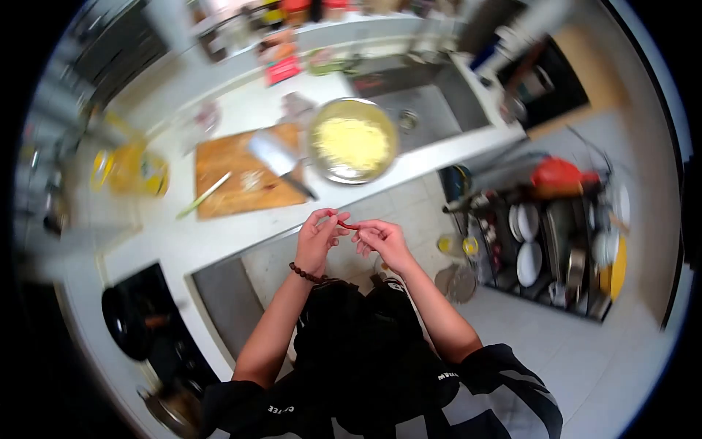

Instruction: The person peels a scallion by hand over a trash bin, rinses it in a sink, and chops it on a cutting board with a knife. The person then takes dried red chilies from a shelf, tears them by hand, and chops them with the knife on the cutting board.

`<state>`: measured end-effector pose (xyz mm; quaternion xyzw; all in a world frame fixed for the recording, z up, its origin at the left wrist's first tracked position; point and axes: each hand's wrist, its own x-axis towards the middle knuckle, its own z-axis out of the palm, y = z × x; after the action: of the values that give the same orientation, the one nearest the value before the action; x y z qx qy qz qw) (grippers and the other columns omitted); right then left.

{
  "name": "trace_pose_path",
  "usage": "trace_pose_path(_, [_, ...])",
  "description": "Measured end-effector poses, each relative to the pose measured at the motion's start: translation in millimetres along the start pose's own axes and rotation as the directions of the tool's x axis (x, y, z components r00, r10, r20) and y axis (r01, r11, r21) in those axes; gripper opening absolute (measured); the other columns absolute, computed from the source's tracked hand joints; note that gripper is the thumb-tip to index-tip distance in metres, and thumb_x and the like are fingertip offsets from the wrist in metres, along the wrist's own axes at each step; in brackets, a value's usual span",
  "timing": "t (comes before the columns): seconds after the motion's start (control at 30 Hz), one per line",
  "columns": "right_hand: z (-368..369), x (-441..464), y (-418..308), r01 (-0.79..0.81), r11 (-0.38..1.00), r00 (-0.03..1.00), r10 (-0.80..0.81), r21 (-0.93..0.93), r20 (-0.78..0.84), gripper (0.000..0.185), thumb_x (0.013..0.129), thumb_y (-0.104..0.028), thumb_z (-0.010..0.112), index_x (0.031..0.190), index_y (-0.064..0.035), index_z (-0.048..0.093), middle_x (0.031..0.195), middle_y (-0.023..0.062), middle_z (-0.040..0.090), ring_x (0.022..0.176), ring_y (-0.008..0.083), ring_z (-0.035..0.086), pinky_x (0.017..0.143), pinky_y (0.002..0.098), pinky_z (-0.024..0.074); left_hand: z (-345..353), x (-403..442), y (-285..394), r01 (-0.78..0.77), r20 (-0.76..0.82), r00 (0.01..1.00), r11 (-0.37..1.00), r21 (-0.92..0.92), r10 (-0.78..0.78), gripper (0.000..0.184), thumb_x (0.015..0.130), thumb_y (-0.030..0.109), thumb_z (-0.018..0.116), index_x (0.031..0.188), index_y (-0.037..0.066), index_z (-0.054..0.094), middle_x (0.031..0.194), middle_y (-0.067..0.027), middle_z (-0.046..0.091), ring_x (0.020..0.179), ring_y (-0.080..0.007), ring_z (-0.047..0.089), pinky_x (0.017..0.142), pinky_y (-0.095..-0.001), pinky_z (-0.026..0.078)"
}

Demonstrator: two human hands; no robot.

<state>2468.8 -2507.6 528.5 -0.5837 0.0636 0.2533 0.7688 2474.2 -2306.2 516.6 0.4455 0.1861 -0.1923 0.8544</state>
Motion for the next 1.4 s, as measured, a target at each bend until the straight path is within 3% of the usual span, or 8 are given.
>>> trace_pose_path(0.17, [-111, -115, -34, 0.251, 0.968, 0.876, -0.236, -0.02, -0.42, 0.022, 0.095, -0.006, 0.072, 0.115, 0.0016, 0.07, 0.094, 0.0079, 0.074, 0.075, 0.0117, 0.068, 0.061, 0.0261, 0.0545, 163, 21, -55, 0.066, 0.343, 0.92, 0.939, 0.337, -0.188, 0.021, 0.102, 0.018, 0.064, 0.119, 0.006, 0.062, 0.119, -0.0093, 0.072, 0.093, -0.0126, 0.07, 0.073, -0.0247, 0.05])
trace_pose_path(0.33, [-214, -230, -36, 0.28, 0.942, 0.595, -0.323, -0.187, -0.736, 0.012, 0.092, -0.006, 0.075, 0.103, 0.0, 0.074, 0.086, 0.0053, 0.073, 0.072, 0.0095, 0.067, 0.059, 0.0248, 0.0518, 301, 23, -152, -0.025, 0.552, 0.765, 0.842, 0.539, -0.331, 0.018, 0.096, 0.011, 0.072, 0.112, 0.003, 0.069, 0.1, -0.0028, 0.073, 0.09, -0.0102, 0.069, 0.073, -0.0245, 0.052])
trace_pose_path(0.53, [-326, -363, -29, 0.227, 0.93, 0.423, -0.362, -0.29, -0.831, 0.018, 0.09, -0.009, 0.076, 0.105, 0.0009, 0.075, 0.085, 0.004, 0.074, 0.071, 0.0084, 0.067, 0.063, 0.0244, 0.0526, 448, -2, -262, -0.22, 0.761, 0.418, 0.757, 0.615, -0.496, 0.015, 0.097, 0.007, 0.071, 0.11, 0.001, 0.068, 0.094, -0.003, 0.073, 0.084, -0.0099, 0.069, 0.073, -0.0241, 0.053])
trace_pose_path(0.8, [-398, -464, -28, 0.237, 0.937, 0.177, -0.3, -0.255, -0.937, 0.02, 0.088, -0.015, 0.078, 0.102, -0.0008, 0.076, 0.078, 0.0082, 0.074, 0.072, 0.0071, 0.066, 0.065, 0.0253, 0.0529, 566, -13, -364, -0.356, 0.753, 0.236, 0.667, 0.655, -0.614, 0.014, 0.095, 0.009, 0.074, 0.106, 0.001, 0.07, 0.09, -0.0022, 0.073, 0.081, -0.008, 0.066, 0.071, -0.0246, 0.052])
trace_pose_path(0.9, [-408, -482, -29, 0.043, 0.96, 0.164, -0.28, -0.277, -0.946, 0.018, 0.088, -0.013, 0.078, 0.101, -0.0001, 0.076, 0.078, 0.0075, 0.074, 0.072, 0.0077, 0.066, 0.066, 0.0257, 0.053, 609, -23, -373, -0.775, 0.771, 0.0, 0.487, 0.402, -0.637, 0.018, 0.092, 0.014, 0.076, 0.106, 0.002, 0.075, 0.084, -0.0058, 0.075, 0.073, -0.0081, 0.064, 0.068, -0.0265, 0.052])
trace_pose_path(1.17, [-439, -504, -52, 0.189, 0.964, -0.019, -0.188, -0.188, -0.982, 0.01, 0.092, -0.008, 0.074, 0.096, 0.0012, 0.075, 0.079, 0.0041, 0.073, 0.069, 0.0088, 0.066, 0.063, 0.0252, 0.0537, 698, -8, -407, -0.732, 0.594, -0.258, 0.556, 0.395, -0.762, 0.025, 0.094, 0.014, 0.073, 0.116, 0.002, 0.072, 0.094, -0.0081, 0.077, 0.08, -0.012, 0.07, 0.075, -0.0287, 0.055])
trace_pose_path(1.3, [-469, -513, -19, 0.298, 0.948, -0.125, -0.079, -0.113, -0.989, 0.011, 0.092, -0.008, 0.074, 0.097, 0.0008, 0.074, 0.078, 0.0046, 0.072, 0.068, 0.0094, 0.066, 0.062, 0.0252, 0.0534, 696, 11, -460, -0.597, 0.649, -0.26, 0.647, 0.474, -0.715, 0.034, 0.095, 0.014, 0.072, 0.126, 0.003, 0.066, 0.101, -0.0093, 0.077, 0.082, -0.0117, 0.069, 0.075, -0.0285, 0.054])
trace_pose_path(1.4, [-516, -537, 6, 0.496, 0.866, -0.353, 0.143, -0.056, -0.925, 0.012, 0.091, -0.009, 0.074, 0.098, 0.001, 0.073, 0.079, 0.0055, 0.071, 0.065, 0.0102, 0.065, 0.058, 0.0256, 0.0532, 690, 28, -492, -0.625, 0.632, -0.108, 0.546, 0.557, -0.768, 0.036, 0.095, 0.014, 0.071, 0.128, 0.003, 0.062, 0.104, -0.009, 0.075, 0.082, -0.0116, 0.067, 0.074, -0.0277, 0.053])
